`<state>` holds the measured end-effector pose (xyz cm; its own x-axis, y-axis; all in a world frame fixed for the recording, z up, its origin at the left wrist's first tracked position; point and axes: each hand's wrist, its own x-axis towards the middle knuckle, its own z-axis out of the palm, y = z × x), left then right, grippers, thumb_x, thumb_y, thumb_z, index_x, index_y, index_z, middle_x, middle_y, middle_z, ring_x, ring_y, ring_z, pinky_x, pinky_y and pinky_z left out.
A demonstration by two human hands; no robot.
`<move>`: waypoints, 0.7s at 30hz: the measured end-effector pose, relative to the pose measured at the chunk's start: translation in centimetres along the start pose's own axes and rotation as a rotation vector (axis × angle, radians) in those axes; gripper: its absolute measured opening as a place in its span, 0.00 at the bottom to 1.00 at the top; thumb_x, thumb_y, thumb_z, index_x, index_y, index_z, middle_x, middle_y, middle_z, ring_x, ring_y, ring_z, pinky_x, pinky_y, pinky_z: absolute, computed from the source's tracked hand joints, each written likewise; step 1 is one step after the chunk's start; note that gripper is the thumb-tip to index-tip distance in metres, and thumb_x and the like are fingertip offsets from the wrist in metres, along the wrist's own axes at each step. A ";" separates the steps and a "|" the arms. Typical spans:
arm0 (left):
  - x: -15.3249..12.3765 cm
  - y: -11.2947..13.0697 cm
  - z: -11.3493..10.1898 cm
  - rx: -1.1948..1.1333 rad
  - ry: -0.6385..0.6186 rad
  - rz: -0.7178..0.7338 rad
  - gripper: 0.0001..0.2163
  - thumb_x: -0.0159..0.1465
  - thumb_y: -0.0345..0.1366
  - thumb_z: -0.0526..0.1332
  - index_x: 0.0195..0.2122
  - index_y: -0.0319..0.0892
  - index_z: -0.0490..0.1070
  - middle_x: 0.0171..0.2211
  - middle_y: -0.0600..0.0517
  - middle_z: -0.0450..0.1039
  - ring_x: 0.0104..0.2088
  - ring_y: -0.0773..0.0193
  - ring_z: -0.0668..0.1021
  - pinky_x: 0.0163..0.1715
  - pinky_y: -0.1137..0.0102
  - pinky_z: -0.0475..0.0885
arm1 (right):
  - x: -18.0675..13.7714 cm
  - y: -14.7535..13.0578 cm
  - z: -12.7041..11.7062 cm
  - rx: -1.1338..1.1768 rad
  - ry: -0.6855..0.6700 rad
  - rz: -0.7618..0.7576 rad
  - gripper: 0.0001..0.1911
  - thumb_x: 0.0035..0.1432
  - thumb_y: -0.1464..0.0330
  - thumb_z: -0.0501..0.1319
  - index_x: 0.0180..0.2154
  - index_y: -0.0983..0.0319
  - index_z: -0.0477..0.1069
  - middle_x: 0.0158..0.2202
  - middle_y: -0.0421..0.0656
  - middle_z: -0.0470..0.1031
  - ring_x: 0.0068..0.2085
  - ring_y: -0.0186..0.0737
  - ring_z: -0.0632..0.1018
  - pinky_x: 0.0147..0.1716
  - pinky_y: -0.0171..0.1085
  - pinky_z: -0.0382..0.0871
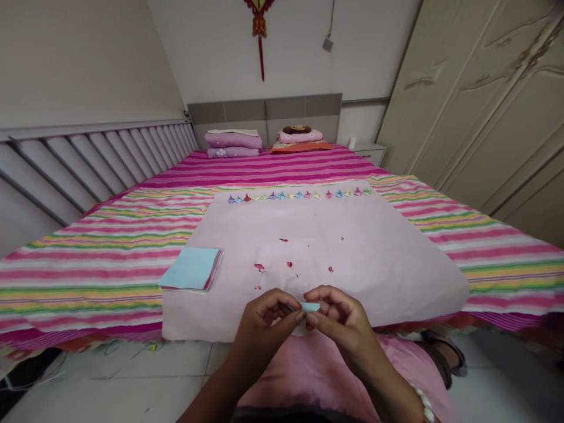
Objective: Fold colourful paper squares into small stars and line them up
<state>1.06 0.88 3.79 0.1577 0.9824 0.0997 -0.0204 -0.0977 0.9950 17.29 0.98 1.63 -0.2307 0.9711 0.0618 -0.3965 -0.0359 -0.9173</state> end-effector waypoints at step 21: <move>-0.1 -0.5 -0.1 0.236 -0.052 0.134 0.05 0.62 0.35 0.60 0.32 0.42 0.75 0.27 0.53 0.72 0.30 0.66 0.73 0.31 0.72 0.67 | 0.2 0.2 -0.1 0.026 -0.009 -0.009 0.09 0.47 0.68 0.71 0.33 0.62 0.76 0.24 0.39 0.75 0.26 0.33 0.76 0.28 0.31 0.68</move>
<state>0.99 0.85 3.29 0.2199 0.9493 0.2245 0.1848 -0.2665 0.9459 17.21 1.18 1.42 -0.2354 0.9691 0.0733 -0.4216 -0.0339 -0.9062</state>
